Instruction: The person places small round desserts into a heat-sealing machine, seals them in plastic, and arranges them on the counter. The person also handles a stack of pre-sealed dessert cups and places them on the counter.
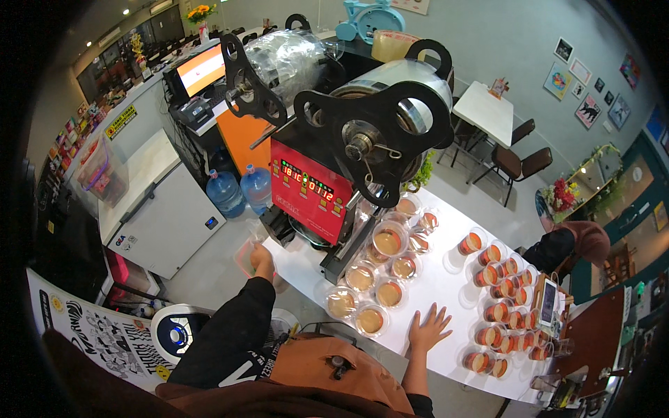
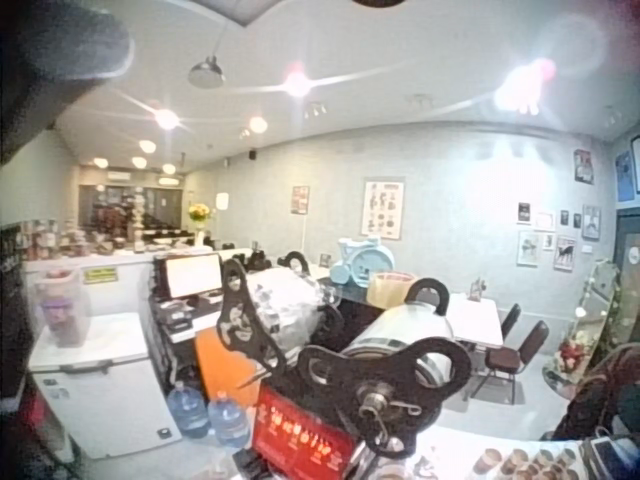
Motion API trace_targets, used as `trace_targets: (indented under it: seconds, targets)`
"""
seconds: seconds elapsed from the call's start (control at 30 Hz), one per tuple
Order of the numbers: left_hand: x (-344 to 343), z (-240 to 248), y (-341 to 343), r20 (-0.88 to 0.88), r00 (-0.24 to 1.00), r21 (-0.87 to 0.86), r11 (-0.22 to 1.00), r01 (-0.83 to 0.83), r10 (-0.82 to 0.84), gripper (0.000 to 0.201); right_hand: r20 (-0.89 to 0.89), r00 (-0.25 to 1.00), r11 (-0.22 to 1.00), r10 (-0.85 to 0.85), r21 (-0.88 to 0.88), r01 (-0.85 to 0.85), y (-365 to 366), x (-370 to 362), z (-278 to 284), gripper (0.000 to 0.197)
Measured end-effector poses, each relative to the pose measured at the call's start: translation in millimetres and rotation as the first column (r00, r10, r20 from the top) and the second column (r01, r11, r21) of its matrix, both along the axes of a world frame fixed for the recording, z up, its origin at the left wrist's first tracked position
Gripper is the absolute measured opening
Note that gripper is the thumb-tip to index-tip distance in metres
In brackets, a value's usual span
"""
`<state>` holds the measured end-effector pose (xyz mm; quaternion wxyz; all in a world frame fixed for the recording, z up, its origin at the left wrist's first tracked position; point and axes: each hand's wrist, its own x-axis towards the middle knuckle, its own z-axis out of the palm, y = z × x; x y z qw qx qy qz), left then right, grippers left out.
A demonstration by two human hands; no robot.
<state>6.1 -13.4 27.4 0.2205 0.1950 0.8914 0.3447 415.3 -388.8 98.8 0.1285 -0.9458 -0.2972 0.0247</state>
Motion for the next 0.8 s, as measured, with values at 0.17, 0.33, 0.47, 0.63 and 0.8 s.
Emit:
trace_targets:
  seconds: [0.17, 0.33, 0.47, 0.63, 0.8]
  targets:
    - [0, -1, 1, -0.04, 0.999, 0.019, 1.0, -0.025, 0.025, 0.058, -0.011, 1.0, 1.0, -0.002, 0.009, 0.002, 1, -3, 5, 0.072]
    - [3, 3, -3, -0.038, 0.999, 0.016, 1.0, 0.002, -0.001, 0.058, -0.01, 1.0, 1.0, 0.0, 0.012, 0.0, 0, -1, 4, 0.071]
    - [1, 2, -1, -0.045, 0.999, -0.012, 1.0, 0.007, -0.008, 0.058, -0.014, 1.0, 1.0, -0.003, 0.007, 0.003, 1, -2, 5, 0.071]
    - [1, -1, -1, -0.044, 0.999, 0.022, 0.999, -0.025, 0.026, 0.057, -0.005, 1.0, 1.0, -0.002, 0.01, 0.002, 1, -2, 3, 0.07]
    - [-1, -2, 0, -0.022, 1.0, 0.015, 1.0, -0.009, 0.009, 0.057, -0.008, 1.0, 1.0, -0.002, 0.009, 0.002, 1, -2, 5, 0.07]
